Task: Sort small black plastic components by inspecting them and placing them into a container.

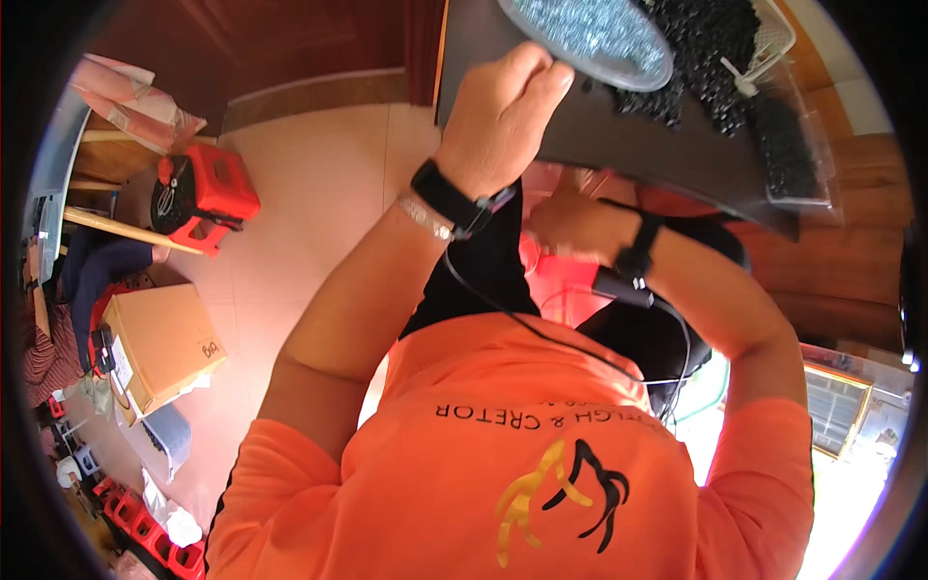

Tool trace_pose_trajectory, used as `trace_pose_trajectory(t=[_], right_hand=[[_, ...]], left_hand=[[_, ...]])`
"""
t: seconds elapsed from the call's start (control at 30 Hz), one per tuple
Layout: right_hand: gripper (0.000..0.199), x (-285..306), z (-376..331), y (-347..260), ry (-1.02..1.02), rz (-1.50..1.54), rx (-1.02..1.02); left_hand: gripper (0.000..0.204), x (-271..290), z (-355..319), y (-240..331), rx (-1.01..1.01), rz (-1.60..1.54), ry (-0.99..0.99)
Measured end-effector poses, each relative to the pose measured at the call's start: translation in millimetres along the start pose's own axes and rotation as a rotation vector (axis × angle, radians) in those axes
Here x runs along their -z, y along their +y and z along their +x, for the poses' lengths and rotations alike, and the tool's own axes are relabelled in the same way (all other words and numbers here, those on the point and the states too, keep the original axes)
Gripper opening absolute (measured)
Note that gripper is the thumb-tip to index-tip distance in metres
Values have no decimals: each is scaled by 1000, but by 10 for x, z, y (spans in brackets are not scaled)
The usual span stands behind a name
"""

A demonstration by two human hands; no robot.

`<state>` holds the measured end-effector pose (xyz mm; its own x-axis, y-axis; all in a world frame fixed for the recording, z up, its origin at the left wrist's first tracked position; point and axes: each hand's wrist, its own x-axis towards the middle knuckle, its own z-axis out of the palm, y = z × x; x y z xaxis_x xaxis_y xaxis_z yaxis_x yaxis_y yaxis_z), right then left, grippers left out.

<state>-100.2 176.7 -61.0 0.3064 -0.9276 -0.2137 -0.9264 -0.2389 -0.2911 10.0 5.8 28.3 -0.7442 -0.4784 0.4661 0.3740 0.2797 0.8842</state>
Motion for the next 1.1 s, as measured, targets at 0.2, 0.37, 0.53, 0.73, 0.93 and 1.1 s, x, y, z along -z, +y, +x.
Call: trace_pose_trajectory(t=[0.2, 0.37, 0.53, 0.73, 0.93, 1.1], right_hand=[[7, 1591, -479, -921, 305, 373, -126], [8, 2177, -916, -544, 811, 224, -477], [13, 2248, -1193, 360, 999, 145, -684], [15, 2135, -1269, 1308, 1029, 193, -772], [14, 1999, -1220, 1609, 983, 302, -826], [12, 2038, -892, 1248, 907, 451, -620]], left_hand=[[27, -63, -6, 77, 23, -7, -24], [26, -42, -46, 167, 108, 11, -66], [23, -79, -18, 227, 128, 17, -48], [26, -102, -3, 195, 94, 93, -33], [25, -78, -6, 200, 112, 97, -45], [20, -51, -17, 188, 211, 33, -119]])
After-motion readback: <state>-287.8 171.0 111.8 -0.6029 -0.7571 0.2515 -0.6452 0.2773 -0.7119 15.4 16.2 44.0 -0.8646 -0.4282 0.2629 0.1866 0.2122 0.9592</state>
